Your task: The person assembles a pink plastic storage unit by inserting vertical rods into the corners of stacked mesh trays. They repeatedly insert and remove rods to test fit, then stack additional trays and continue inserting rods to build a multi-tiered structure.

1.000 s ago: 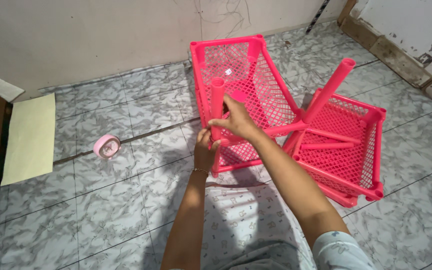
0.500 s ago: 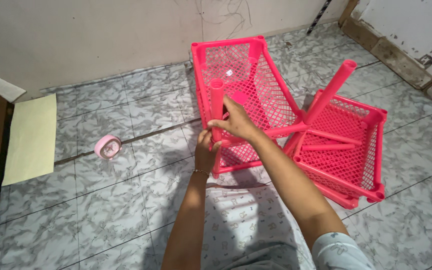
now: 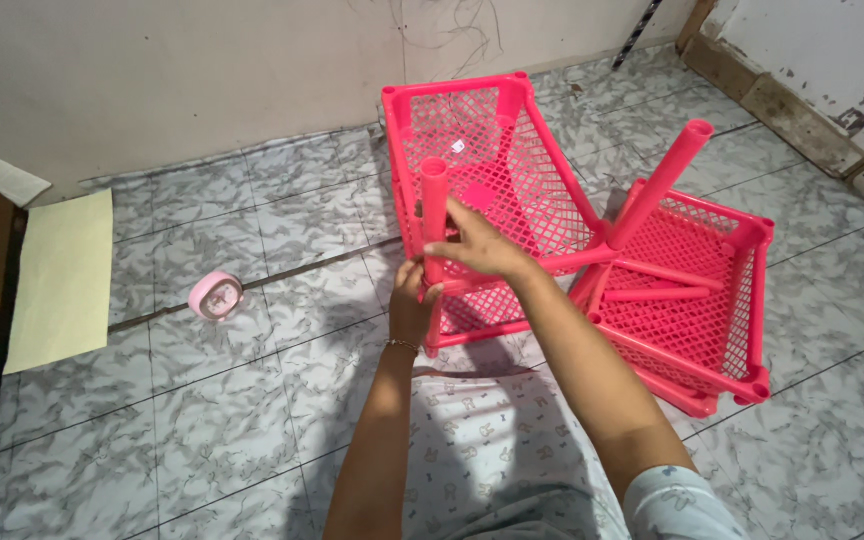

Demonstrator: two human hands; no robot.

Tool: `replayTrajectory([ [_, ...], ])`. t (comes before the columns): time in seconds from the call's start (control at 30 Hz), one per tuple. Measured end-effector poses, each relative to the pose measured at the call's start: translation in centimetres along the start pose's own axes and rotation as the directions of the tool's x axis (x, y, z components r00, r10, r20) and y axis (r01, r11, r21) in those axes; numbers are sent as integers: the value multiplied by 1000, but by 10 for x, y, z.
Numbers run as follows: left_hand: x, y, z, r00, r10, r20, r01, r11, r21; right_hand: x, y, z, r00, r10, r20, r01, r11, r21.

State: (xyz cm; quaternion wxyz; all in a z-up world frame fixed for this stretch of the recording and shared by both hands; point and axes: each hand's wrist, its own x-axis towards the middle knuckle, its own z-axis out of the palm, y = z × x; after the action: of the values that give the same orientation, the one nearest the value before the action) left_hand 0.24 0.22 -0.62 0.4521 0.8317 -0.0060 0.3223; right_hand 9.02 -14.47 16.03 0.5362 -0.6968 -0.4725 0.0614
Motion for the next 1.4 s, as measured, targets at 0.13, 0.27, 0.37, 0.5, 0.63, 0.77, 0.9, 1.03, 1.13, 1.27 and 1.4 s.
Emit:
replayTrajectory([
  [0.13,-1,1,0,1000,3,-2,-3,1000,-19,1,-5,-1,994,103,-27,-105,992,-76],
  [0.27,1,2,0,1000,-16,1,16,1000,17,2,-10,11,961,211,-180,-260,911,-319],
  [0.37,1,2,0,1000,-2,-1,2,1000,7,1,-9,6,994,-7,-111,-16,977,-210],
  [0.5,0,4,-1,1000,-22,6,22,1000,2,0,-1,-6,998,-6,63,0,995,95],
  [0.63,0,5,-2,1000,-10,-6,10,1000,5,2,-1,6,989,89,-119,-119,957,-265],
  [0.77,-1,4,-2,1000,-26,8,26,1000,-2,3,-6,7,991,72,-116,-100,962,-253],
  [0.9,0,2,0,1000,15,-13,-15,1000,6,0,-3,-5,999,20,50,-23,998,63],
  [1.03,0,0,0,1000,22,-12,-22,1000,21,-1,-1,2,994,89,-56,-96,984,-150],
  [1.13,0,0,0,1000,20,-12,-20,1000,6,1,-5,9,990,70,-123,-98,966,-240],
  [1.27,1,2,3,998,-58,-3,58,998,26,0,-12,12,985,20,-174,-79,939,-336],
  [1.4,0,0,4,999,-26,-21,27,999,20,1,-15,17,978,45,-201,-111,939,-326],
])
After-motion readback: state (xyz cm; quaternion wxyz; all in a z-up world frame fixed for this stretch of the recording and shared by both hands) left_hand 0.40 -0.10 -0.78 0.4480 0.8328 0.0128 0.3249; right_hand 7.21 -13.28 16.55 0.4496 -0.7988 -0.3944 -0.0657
